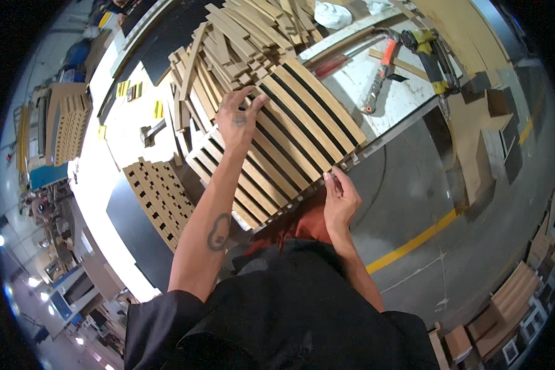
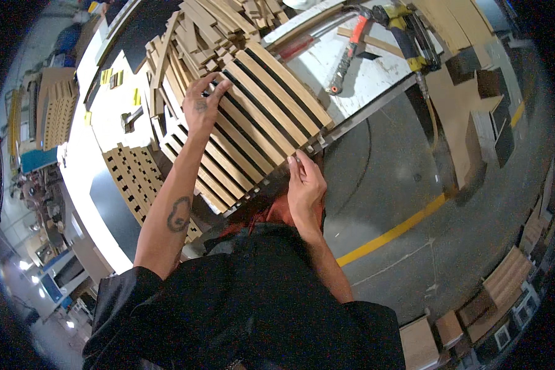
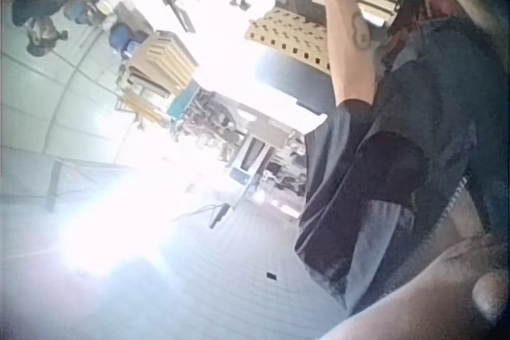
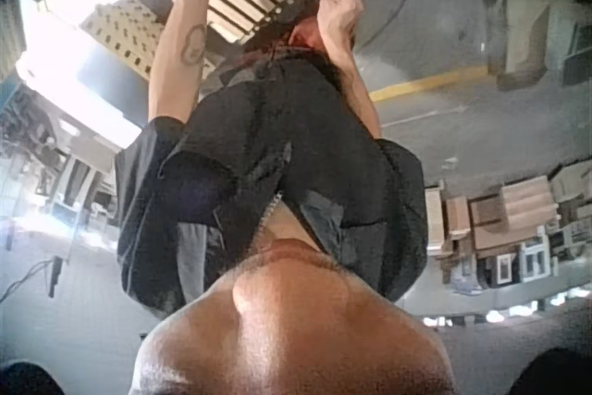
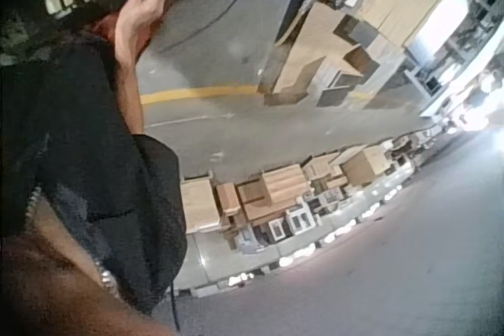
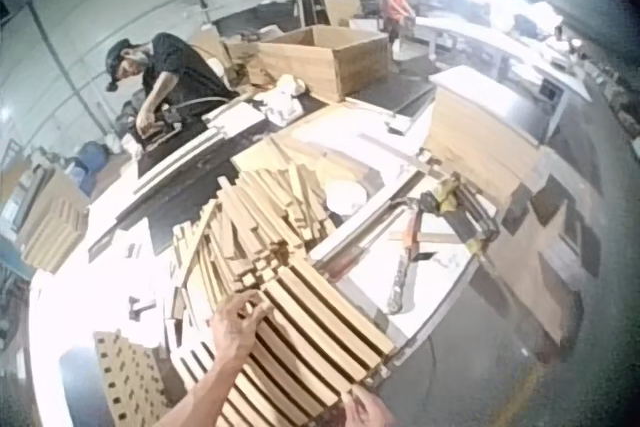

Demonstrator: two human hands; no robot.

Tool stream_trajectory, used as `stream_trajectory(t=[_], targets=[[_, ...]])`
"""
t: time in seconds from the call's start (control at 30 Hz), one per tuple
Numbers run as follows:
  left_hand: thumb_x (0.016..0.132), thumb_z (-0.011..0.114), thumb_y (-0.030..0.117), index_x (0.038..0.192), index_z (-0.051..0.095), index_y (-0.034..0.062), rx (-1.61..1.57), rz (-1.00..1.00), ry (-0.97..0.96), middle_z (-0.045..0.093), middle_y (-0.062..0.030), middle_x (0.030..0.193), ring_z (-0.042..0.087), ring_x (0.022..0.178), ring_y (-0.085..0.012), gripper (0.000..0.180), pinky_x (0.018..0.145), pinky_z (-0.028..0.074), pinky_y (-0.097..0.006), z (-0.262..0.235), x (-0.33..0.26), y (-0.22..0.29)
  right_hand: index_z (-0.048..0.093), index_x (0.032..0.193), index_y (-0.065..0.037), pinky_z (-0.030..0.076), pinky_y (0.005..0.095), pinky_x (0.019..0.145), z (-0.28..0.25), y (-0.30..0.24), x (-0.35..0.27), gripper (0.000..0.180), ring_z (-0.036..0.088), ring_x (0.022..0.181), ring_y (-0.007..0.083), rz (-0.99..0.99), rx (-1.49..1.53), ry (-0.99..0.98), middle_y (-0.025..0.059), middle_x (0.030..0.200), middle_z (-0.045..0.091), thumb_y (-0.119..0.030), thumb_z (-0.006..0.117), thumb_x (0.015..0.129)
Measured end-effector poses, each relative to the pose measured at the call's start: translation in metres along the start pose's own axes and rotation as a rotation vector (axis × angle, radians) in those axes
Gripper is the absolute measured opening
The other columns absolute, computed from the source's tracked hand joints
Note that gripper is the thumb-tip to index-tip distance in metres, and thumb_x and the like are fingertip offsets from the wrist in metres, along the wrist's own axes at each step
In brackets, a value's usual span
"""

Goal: Aligning and fastening wooden slats to a frame using a pneumatic nail gun and a hammer.

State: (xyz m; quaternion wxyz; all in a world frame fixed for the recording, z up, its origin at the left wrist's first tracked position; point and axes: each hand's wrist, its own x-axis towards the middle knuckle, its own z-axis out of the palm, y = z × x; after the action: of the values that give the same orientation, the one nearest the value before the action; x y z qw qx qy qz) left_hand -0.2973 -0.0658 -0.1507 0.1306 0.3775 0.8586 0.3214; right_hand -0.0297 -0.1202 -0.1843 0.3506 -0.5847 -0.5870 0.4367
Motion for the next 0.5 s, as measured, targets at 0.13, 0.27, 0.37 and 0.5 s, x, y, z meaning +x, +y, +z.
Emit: stream_trajectory(t=[0.13, 0.27, 0.37, 0.5], targets=[[0.081, 0.083, 0.045, 0.112, 0.077, 0.0081, -0.032, 0.076, 0.09, 0.072, -0.0134, 0.112, 0.066, 0.108, -0.0318, 0.049, 0.096, 0.049, -0.044, 0.004, -0.001, -0.006, 0.07, 0.117, 0.004, 0.061, 0.0329, 0.074, -0.003, -0.003, 0.0, 0.027, 0.074, 0.089, 0.0241, 0.048, 0.014, -0.041, 0.0209, 0.106, 0.072, -0.015, 0.071, 0.097], [0.082, 0.082, 0.045, 0.111, 0.078, 0.0074, -0.059, 0.069, 0.077, 0.072, -0.0136, 0.111, 0.065, 0.107, -0.0319, 0.048, 0.096, 0.048, -0.044, 0.005, -0.001, -0.009, 0.07, 0.117, 0.006, 0.06, 0.033, 0.075, -0.003, -0.004, 0.0, 0.028, 0.073, 0.091, 0.0228, 0.041, -0.03, -0.049, 0.0206, 0.105, 0.073, -0.014, 0.071, 0.097], [0.082, 0.081, 0.047, 0.111, 0.077, 0.0077, -0.043, 0.089, 0.087, 0.072, -0.0132, 0.112, 0.064, 0.108, -0.0321, 0.049, 0.096, 0.047, -0.044, 0.006, -0.001, -0.009, 0.07, 0.117, 0.006, 0.06, 0.0331, 0.075, -0.002, -0.007, 0.0, 0.028, 0.073, 0.091, 0.0215, 0.041, -0.009, -0.024, 0.02, 0.103, 0.074, -0.015, 0.071, 0.097], [0.082, 0.079, 0.051, 0.112, 0.077, 0.0086, -0.029, 0.064, 0.089, 0.071, -0.0122, 0.113, 0.063, 0.109, -0.0313, 0.052, 0.097, 0.045, -0.046, 0.008, -0.002, -0.007, 0.07, 0.117, 0.006, 0.059, 0.0326, 0.075, -0.006, -0.015, 0.002, 0.028, 0.073, 0.09, 0.0214, 0.045, -0.005, -0.026, 0.0195, 0.102, 0.074, -0.014, 0.071, 0.097]])
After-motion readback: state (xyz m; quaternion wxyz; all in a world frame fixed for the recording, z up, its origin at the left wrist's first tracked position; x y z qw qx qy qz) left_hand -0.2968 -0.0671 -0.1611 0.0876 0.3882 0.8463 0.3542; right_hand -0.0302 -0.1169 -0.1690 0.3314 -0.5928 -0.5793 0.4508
